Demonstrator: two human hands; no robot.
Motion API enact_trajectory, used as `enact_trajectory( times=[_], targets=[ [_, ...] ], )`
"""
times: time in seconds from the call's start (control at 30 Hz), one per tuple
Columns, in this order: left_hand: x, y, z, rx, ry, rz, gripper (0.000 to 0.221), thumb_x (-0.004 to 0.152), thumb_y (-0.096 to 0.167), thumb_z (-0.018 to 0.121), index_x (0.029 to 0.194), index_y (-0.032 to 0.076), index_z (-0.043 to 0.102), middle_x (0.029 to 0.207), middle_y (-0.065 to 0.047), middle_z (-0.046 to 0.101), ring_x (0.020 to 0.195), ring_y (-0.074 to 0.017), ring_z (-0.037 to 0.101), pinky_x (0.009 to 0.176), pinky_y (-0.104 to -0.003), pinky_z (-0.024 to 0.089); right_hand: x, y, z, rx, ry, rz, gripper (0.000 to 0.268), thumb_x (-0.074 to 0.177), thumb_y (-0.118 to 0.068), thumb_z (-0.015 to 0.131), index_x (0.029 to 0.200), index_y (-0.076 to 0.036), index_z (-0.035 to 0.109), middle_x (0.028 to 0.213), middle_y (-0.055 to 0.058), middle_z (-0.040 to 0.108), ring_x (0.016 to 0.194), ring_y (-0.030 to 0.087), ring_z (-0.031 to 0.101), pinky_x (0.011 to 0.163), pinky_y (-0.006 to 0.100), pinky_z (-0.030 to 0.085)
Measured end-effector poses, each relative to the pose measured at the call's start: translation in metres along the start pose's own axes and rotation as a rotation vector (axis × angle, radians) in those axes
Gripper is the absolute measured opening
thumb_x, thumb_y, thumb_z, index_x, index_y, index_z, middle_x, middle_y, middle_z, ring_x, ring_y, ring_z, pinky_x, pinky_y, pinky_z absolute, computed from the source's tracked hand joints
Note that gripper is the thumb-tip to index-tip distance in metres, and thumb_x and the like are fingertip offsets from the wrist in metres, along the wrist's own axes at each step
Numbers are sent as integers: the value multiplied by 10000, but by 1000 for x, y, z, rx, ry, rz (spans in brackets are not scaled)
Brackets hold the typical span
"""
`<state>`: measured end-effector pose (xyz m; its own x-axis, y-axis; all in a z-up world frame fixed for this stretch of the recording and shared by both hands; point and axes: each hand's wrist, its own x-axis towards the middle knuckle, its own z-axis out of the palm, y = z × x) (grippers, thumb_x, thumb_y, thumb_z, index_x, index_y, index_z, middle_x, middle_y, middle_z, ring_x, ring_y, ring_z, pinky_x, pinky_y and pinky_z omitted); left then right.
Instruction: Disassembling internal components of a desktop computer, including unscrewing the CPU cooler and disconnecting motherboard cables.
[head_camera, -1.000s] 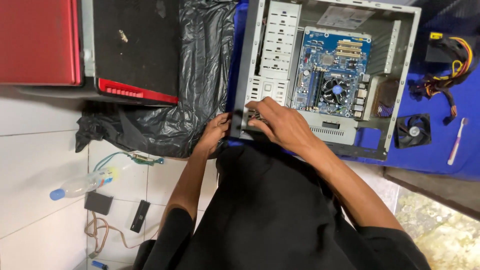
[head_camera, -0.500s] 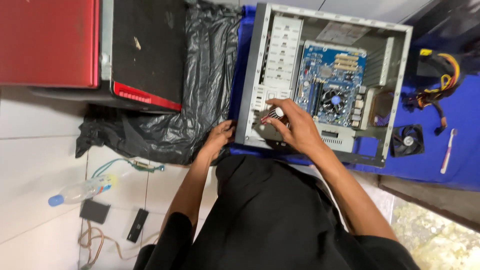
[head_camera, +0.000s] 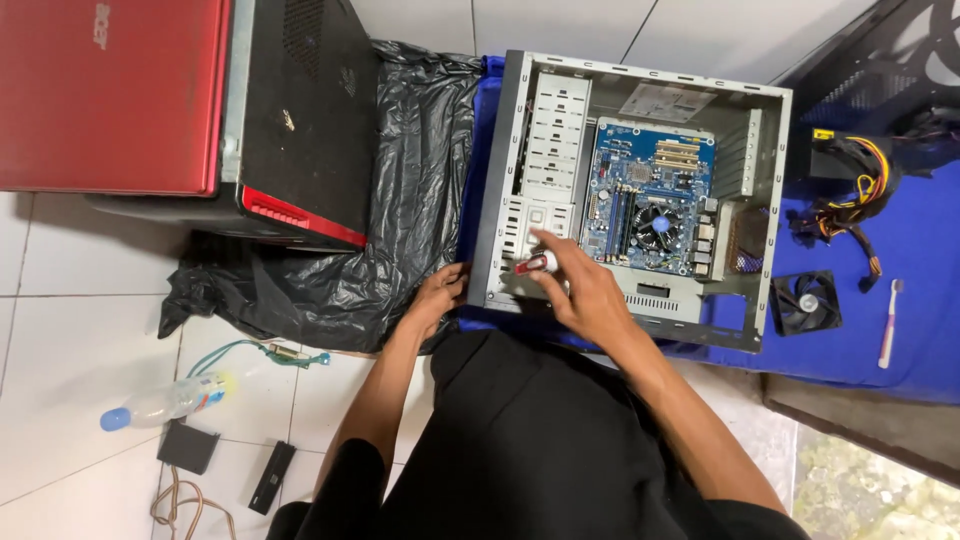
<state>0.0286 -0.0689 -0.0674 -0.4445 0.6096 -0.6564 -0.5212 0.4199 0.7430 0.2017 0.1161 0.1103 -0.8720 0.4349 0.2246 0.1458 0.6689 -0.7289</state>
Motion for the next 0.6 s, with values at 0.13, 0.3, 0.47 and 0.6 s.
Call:
enact_trajectory(
  times=[0.13, 0.3, 0.47, 0.6],
  targets=[
    [10, -12, -5, -25, 6, 29, 479, 1012, 130, 615, 1488, 134, 566, 1501, -258, 483, 1425, -397, 453, 1093, -567, 431, -2, -15, -6, -71, -112, 86, 605, 971, -292, 676, 1503, -103, 460, 1158, 184, 660, 815, 407, 720, 692, 577, 607],
    [5, -16, -5, 8, 96, 230, 450, 958, 93, 654, 1404, 43, 618, 1297, -122, 655, 1157, -191, 594, 956, -394, 541, -7, -16, 0, -133, -58, 68, 467, 950, -360, 689, 1393, -247, 595, 1131, 9, 682, 861, 316, 733, 716, 469, 618],
    [-65, 82, 22, 211, 88, 665, 426, 857, 58, 793, 1269, 96, 693, 1149, -117, 716, 961, -218, 685, 837, -358, 604, 0, -19, 16, -190, -5, 57, 451, 946, -378, 707, 1363, -229, 622, 1050, 10, 613, 797, 314, 720, 684, 477, 627],
    [-92, 121, 47, 431, 16, 920, 371, 778, 137, 924, 1097, 77, 747, 1006, -89, 709, 831, -220, 704, 710, -293, 637, -1, -13, 33, 30, 17, 5, 407, 943, -289, 736, 1315, -138, 670, 958, 47, 631, 836, 290, 738, 735, 405, 628]
  ],
)
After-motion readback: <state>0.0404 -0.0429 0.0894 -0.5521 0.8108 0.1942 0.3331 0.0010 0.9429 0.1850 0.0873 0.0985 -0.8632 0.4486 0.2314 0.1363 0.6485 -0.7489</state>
